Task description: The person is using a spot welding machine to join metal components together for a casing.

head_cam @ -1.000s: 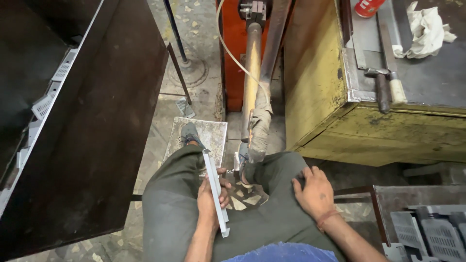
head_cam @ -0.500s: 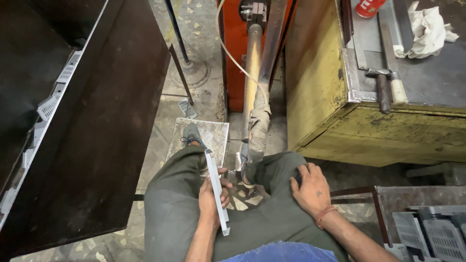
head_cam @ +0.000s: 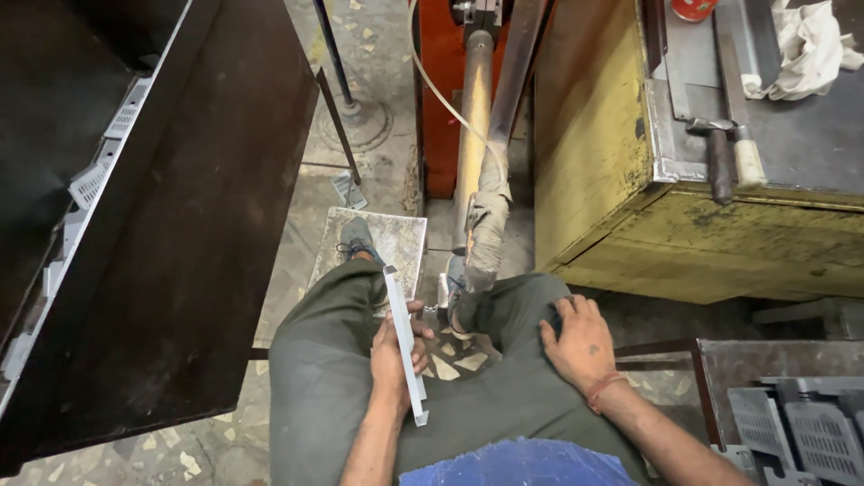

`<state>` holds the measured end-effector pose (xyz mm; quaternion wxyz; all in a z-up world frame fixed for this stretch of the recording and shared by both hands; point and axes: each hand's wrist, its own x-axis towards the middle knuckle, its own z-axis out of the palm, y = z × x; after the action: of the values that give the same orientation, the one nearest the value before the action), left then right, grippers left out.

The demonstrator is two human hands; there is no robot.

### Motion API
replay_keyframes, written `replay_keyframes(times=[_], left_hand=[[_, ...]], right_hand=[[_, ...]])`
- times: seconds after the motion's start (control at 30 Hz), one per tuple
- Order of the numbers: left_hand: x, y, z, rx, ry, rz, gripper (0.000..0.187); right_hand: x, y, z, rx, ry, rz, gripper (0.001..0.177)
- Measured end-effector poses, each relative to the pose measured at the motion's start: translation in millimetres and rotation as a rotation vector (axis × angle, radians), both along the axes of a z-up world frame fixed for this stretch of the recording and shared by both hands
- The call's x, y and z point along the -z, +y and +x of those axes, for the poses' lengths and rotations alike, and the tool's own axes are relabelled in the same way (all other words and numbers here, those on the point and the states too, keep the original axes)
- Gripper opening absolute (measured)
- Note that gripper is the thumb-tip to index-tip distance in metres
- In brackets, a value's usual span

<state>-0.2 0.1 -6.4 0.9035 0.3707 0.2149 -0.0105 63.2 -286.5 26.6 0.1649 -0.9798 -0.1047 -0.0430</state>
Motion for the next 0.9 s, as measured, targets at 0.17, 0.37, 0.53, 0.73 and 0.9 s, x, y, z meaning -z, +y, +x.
replay_keyframes(times=[0.17,0.37,0.53,0.73,0.9], left_hand=[[-1,-3,0,-0.002,-0.009,-0.023,0.049],[0,2,-1,-0.003,0.047,0.029,0.05],[-3,2,-2,-0.017,0.045,-0.004,0.048],[-4,-1,-2,0.006,0.047,-0.016,0.05],[-8,1,-5,0.002,0.017,0.0,0.05]], right_hand=[[12,2,-3,-0.013,0.05,0.032,0.041],[18,13,0,-0.081,0.126,-0.009,0.037],[19,9,-2,-0.065,0.118,0.011,0.037],[14,10,-3,-0.074,0.125,0.013,0.037],[16,12,-3,-0.05,0.154,-0.004,0.038]])
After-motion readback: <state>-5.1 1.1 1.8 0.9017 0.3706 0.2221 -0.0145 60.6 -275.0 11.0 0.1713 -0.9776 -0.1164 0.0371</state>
